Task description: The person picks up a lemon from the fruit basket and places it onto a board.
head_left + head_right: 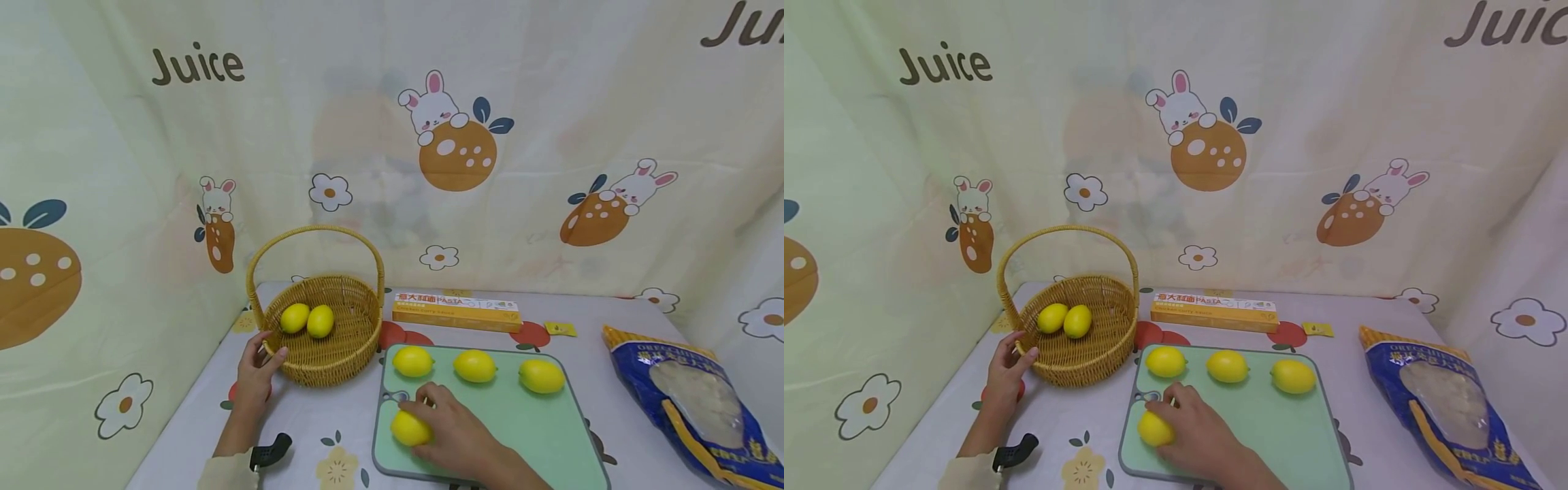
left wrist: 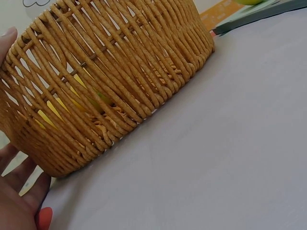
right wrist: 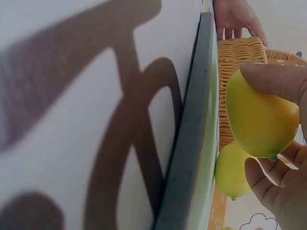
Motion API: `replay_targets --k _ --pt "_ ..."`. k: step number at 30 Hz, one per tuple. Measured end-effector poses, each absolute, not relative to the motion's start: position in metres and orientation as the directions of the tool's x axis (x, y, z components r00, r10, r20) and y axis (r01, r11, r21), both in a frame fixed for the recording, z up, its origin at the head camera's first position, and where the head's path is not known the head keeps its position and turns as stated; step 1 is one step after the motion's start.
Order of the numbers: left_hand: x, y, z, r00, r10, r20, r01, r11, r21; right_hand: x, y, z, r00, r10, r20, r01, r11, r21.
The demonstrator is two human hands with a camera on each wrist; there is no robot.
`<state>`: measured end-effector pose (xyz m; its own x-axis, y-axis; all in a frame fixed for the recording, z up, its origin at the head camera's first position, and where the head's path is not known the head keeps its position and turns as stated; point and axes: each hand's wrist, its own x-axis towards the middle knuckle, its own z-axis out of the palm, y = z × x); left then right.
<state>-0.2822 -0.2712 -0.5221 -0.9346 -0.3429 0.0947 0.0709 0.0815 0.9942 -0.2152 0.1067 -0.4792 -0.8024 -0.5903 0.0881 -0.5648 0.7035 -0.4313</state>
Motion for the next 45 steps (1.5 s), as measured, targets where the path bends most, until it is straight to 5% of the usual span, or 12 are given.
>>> replay_targets --k 45 --pt "-0.2805 -0.2693 -0.5218 -0.933 -0.344 0.108 0.087 0.078 0.993 -0.2174 0.11 -0.4818 -0.799 -0.599 0.058 -0.565 0.713 -0.415"
